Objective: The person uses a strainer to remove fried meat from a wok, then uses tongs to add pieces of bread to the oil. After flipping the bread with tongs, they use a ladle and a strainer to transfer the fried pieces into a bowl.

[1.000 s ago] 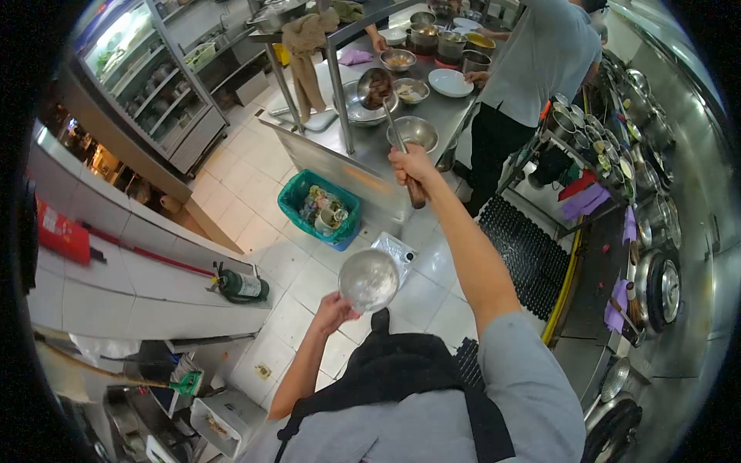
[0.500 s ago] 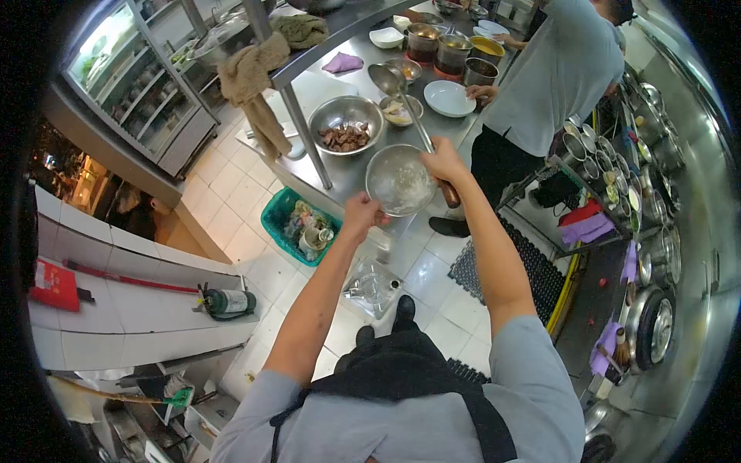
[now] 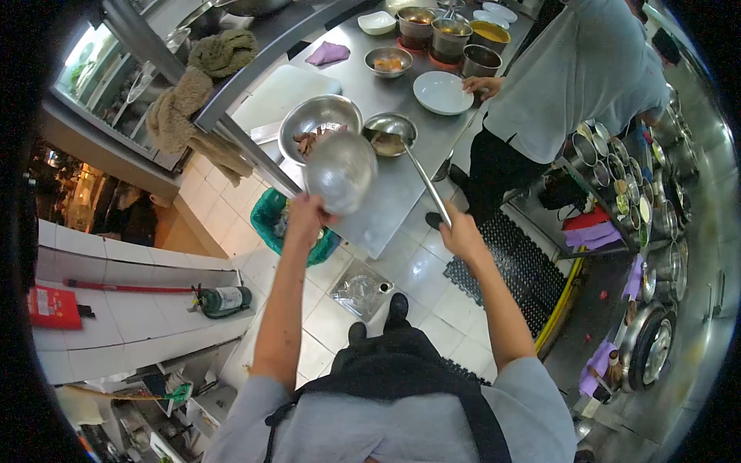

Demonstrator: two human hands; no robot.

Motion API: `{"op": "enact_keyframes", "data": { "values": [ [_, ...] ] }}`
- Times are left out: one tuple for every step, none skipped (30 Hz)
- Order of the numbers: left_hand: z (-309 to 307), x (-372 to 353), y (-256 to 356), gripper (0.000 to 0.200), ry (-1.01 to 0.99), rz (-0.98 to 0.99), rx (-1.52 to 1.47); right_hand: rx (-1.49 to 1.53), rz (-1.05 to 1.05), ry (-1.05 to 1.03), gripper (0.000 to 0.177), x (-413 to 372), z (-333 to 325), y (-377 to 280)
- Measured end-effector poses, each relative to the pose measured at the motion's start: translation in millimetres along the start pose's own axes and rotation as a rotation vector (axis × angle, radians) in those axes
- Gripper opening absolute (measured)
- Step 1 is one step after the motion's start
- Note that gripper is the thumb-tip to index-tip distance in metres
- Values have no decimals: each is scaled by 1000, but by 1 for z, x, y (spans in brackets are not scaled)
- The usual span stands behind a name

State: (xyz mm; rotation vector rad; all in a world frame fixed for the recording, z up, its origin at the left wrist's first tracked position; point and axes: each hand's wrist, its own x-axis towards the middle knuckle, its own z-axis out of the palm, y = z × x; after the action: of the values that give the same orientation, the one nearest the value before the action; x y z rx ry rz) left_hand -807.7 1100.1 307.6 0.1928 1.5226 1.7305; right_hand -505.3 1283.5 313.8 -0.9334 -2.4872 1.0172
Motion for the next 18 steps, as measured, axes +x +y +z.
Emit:
{"op": "enact_keyframes", "data": {
  "values": [
    [1,17,16,30,-48,-1,-48,-18,-39,38,52,-20,7,8],
    [14,30,35,29,-93,36,-129,-36,-83,79,55,-37,15,16],
    [28,49,53,29,-140,77,-210,-61,-30,43,57,-53,21,19],
    [40,82,53,30,-185,73,-266,-86,22,7,59,-67,27,20],
    [53,115,50,32,-232,67,-321,-78,33,10,63,-82,34,22],
    [74,134,51,34,-219,-5,-389,-94,61,-7,63,-93,38,19],
    [97,149,50,37,-210,-78,-456,-112,91,-21,63,-102,42,13],
    [114,160,48,37,-171,-70,-360,-132,121,-33,63,-109,43,7],
    [131,169,46,37,-134,-59,-265,-172,150,-69,64,-114,44,3],
    [145,180,44,36,-97,-48,-170,-211,181,-106,64,-119,44,-3],
    [151,201,38,34,-79,-17,16,-218,163,-109,64,-123,41,-11],
    [152,222,34,32,-58,16,200,-213,182,-138,64,-125,36,-16],
    [150,238,31,30,-35,48,386,-206,203,-171,63,-126,33,-21],
    [152,239,39,30,-50,133,683,-196,224,-207,63,-128,30,-24],
    [152,241,50,31,-65,219,980,-152,185,-175,62,-131,30,-24],
    [155,240,60,32,-82,304,1280,-147,186,-190,62,-135,30,-22],
    [157,246,63,35,-46,391,1385,-142,186,-204,62,-136,32,-19],
    [160,252,66,38,-7,481,1486,-138,185,-217,62,-137,34,-16]
  ]
}}
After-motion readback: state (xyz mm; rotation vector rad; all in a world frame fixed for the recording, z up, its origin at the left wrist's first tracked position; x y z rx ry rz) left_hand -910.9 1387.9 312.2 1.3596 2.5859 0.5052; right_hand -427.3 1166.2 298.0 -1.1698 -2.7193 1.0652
